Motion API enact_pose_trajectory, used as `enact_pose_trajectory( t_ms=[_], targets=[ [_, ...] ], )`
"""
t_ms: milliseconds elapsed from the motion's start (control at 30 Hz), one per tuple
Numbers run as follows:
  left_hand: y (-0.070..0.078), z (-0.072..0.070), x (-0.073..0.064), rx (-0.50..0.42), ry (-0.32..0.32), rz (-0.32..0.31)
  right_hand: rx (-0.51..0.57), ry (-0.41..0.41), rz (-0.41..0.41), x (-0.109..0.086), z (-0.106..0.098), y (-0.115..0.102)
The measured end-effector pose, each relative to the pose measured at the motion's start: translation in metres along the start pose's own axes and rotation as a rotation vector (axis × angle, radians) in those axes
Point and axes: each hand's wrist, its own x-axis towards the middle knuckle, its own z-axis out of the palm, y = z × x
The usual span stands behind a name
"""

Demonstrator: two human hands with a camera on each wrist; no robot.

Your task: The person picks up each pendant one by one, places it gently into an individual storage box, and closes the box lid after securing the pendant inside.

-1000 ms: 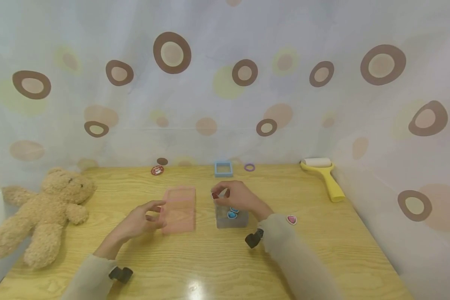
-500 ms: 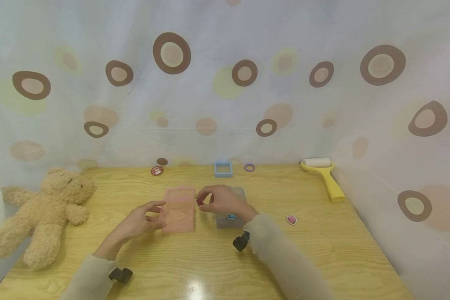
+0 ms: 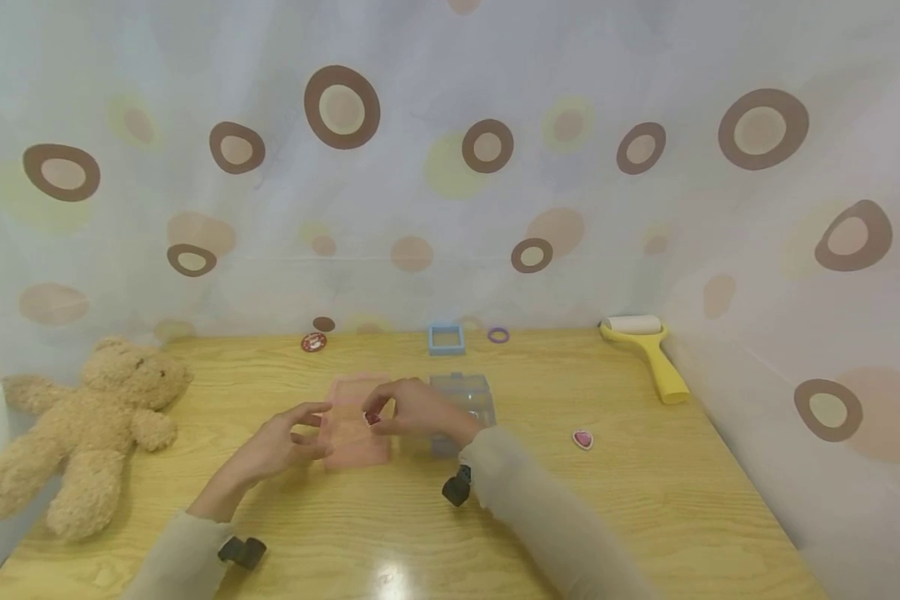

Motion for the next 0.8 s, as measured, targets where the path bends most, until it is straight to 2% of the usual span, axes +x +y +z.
enact_pose_trajectory(
  t_ms=[500, 800],
  targets=[
    [-0.002, 0.001, 0.001, -0.009, 0.004, 0.015, -0.074, -0.022, 0.052, 0.018, 0.025, 0.007],
    [-0.002, 0.0, 0.0, -0.012, -0.006, 0.02, -0.123, -0.022, 0.032, 0.022, 0.029, 0.007]
  ],
)
